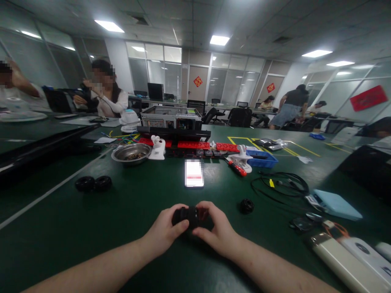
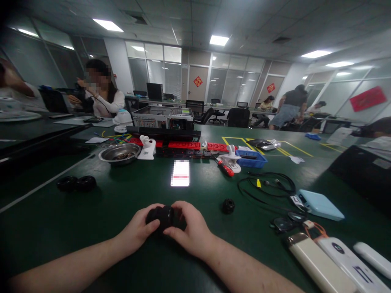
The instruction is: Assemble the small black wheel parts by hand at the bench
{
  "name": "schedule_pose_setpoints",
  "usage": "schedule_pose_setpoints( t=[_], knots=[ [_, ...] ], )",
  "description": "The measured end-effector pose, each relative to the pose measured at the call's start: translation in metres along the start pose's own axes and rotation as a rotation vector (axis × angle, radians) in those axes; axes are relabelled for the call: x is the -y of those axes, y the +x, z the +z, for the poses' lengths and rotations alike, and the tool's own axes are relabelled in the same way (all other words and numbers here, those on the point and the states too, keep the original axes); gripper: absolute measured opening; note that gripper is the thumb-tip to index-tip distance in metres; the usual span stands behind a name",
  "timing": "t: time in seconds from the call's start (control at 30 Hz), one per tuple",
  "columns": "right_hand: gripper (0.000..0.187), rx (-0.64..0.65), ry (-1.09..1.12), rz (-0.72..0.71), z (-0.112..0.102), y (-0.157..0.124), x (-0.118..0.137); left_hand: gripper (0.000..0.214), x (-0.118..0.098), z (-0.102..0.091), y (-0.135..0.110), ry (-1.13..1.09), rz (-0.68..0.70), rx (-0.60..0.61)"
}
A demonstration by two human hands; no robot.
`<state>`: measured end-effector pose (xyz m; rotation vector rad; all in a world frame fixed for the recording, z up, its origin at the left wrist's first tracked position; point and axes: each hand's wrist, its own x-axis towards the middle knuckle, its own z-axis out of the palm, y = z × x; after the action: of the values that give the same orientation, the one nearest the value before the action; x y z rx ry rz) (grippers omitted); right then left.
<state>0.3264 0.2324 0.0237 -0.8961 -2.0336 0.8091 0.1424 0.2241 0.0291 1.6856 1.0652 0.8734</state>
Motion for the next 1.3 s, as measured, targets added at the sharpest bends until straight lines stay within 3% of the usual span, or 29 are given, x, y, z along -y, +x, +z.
schedule_pose_setpoints(
  t=[0.17,0.33,0.5,0.63,0.8,0.93,1.07,1.17,1.3],
  knots=[
    [0.036,-0.040,-0.083,-0.088,0.000,0.001,0.003,0.032,0.001,0.000,0.002,-0.017,-0.032,-0.038],
    [0.036,-0.133,0.080,0.045,0.003,0.002,-0.007,0.036,-0.004,0.005,0.003,0.002,-0.036,-0.130],
    [0.040,-0.012,0.059,0.164,0.004,0.006,-0.013,0.038,-0.005,0.006,0.003,0.080,-0.012,-0.163],
    [0.034,0.002,-0.005,0.183,0.005,0.006,-0.013,0.039,-0.005,0.004,0.002,0.121,0.006,-0.141],
    [0.018,-0.030,-0.034,0.137,0.004,0.004,-0.009,0.042,-0.001,0.002,0.004,-0.031,-0.069,-0.099],
    [0.036,-0.040,-0.137,0.000,0.001,0.001,-0.001,0.036,0.005,-0.002,0.006,-0.134,-0.107,-0.036],
    [0.040,-0.030,-0.197,-0.064,0.000,-0.001,0.000,0.033,0.004,-0.002,0.006,-0.111,-0.106,-0.072],
    [0.046,-0.067,-0.112,0.002,0.001,0.000,-0.003,0.033,0.000,0.000,0.005,-0.092,-0.087,-0.096],
    [0.032,-0.131,-0.001,0.131,0.002,0.003,-0.008,0.040,-0.005,0.002,0.004,0.049,-0.057,-0.110]
  ],
)
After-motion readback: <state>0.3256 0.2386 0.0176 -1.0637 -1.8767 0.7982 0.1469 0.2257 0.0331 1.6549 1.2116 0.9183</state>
